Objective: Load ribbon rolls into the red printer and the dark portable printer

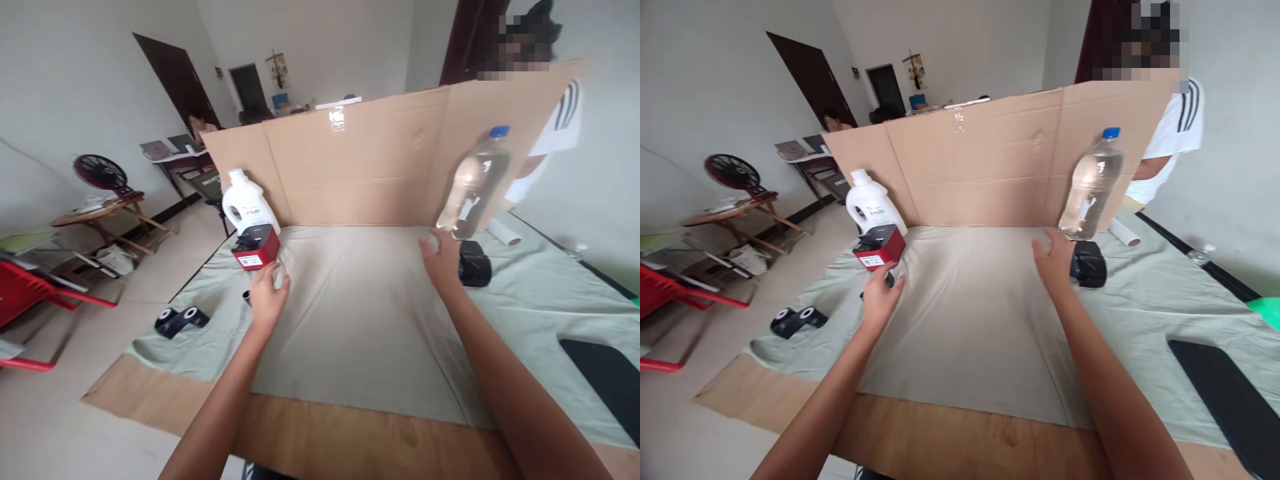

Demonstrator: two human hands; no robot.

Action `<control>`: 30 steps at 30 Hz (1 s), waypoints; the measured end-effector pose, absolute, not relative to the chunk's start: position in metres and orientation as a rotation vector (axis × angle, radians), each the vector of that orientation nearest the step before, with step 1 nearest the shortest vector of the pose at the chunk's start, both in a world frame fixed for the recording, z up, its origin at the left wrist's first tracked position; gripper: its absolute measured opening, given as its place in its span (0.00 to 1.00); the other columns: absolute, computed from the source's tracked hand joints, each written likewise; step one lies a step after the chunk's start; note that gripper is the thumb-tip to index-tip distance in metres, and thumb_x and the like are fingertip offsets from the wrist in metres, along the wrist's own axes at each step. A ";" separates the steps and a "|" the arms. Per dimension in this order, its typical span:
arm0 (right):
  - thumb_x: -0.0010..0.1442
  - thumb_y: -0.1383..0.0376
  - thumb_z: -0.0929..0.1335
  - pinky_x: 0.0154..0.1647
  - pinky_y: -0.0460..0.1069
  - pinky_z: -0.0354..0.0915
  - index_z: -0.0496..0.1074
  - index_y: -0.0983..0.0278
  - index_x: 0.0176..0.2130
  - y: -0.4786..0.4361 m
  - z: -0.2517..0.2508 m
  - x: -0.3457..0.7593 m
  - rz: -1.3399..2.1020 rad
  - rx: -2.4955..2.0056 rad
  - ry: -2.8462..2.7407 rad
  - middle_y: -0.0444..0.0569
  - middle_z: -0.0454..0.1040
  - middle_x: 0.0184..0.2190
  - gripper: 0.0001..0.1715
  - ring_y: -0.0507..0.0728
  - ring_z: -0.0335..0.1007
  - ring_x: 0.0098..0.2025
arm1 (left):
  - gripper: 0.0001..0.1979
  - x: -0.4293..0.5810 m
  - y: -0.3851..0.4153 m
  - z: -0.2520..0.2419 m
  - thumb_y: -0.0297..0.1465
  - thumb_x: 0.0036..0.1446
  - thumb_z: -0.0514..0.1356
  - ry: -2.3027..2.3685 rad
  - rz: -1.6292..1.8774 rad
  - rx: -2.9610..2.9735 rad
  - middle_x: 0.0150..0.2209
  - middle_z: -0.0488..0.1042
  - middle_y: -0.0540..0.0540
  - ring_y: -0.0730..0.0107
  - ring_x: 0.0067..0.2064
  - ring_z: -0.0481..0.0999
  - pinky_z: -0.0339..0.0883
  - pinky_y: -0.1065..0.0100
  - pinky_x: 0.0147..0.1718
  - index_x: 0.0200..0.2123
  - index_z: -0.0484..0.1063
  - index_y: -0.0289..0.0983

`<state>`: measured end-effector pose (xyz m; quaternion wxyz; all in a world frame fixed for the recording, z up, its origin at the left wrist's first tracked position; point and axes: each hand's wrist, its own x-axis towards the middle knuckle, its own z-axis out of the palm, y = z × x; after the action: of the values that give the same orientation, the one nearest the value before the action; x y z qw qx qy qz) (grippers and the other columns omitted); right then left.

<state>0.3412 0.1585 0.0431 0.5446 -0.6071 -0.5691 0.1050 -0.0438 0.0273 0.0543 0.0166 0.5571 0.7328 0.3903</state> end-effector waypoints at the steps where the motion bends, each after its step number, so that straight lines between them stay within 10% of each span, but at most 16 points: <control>1: 0.58 0.56 0.66 0.69 0.65 0.48 0.73 0.64 0.50 0.150 0.034 0.313 0.284 -1.400 -1.405 0.59 0.74 0.54 0.23 0.66 0.63 0.62 | 0.25 -0.075 0.012 0.047 0.36 0.58 0.61 2.473 1.158 1.583 0.60 0.72 0.37 0.49 0.63 0.68 0.59 0.54 0.64 0.59 0.69 0.36; 4: 0.59 0.54 0.64 0.63 0.65 0.59 0.74 0.63 0.49 0.113 0.004 0.241 0.458 -1.260 -1.605 0.59 0.76 0.50 0.24 0.67 0.68 0.56 | 0.35 -0.132 -0.013 0.023 0.41 0.55 0.63 2.618 1.020 1.262 0.60 0.71 0.32 0.47 0.61 0.70 0.63 0.54 0.59 0.63 0.63 0.32; 11: 0.62 0.54 0.64 0.59 0.61 0.65 0.72 0.58 0.52 0.063 -0.021 0.204 0.669 -1.134 -1.946 0.54 0.73 0.53 0.21 0.64 0.65 0.59 | 0.16 -0.155 -0.017 0.020 0.41 0.55 0.63 2.530 1.051 1.262 0.42 0.83 0.42 0.50 0.48 0.80 0.68 0.63 0.44 0.44 0.77 0.39; 21: 0.62 0.53 0.64 0.48 0.58 0.69 0.71 0.58 0.54 0.073 -0.023 0.211 0.647 -1.248 -1.931 0.55 0.72 0.53 0.24 0.65 0.66 0.58 | 0.24 -0.170 -0.059 0.023 0.45 0.60 0.57 2.872 0.570 1.060 0.41 0.80 0.33 0.36 0.47 0.78 0.68 0.50 0.42 0.53 0.73 0.38; 30: 0.61 0.53 0.66 0.59 0.62 0.65 0.69 0.55 0.57 0.074 -0.022 0.212 0.658 -1.249 -1.991 0.55 0.71 0.56 0.26 0.66 0.67 0.59 | 0.23 -0.177 -0.025 0.058 0.42 0.61 0.58 2.619 1.439 1.384 0.54 0.74 0.41 0.56 0.50 0.78 0.69 0.59 0.50 0.57 0.67 0.41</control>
<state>0.2116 0.0745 -0.0224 0.3433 -0.4807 -0.7661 0.2533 -0.1774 -0.0247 0.0582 -0.0759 0.4190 0.7930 0.4357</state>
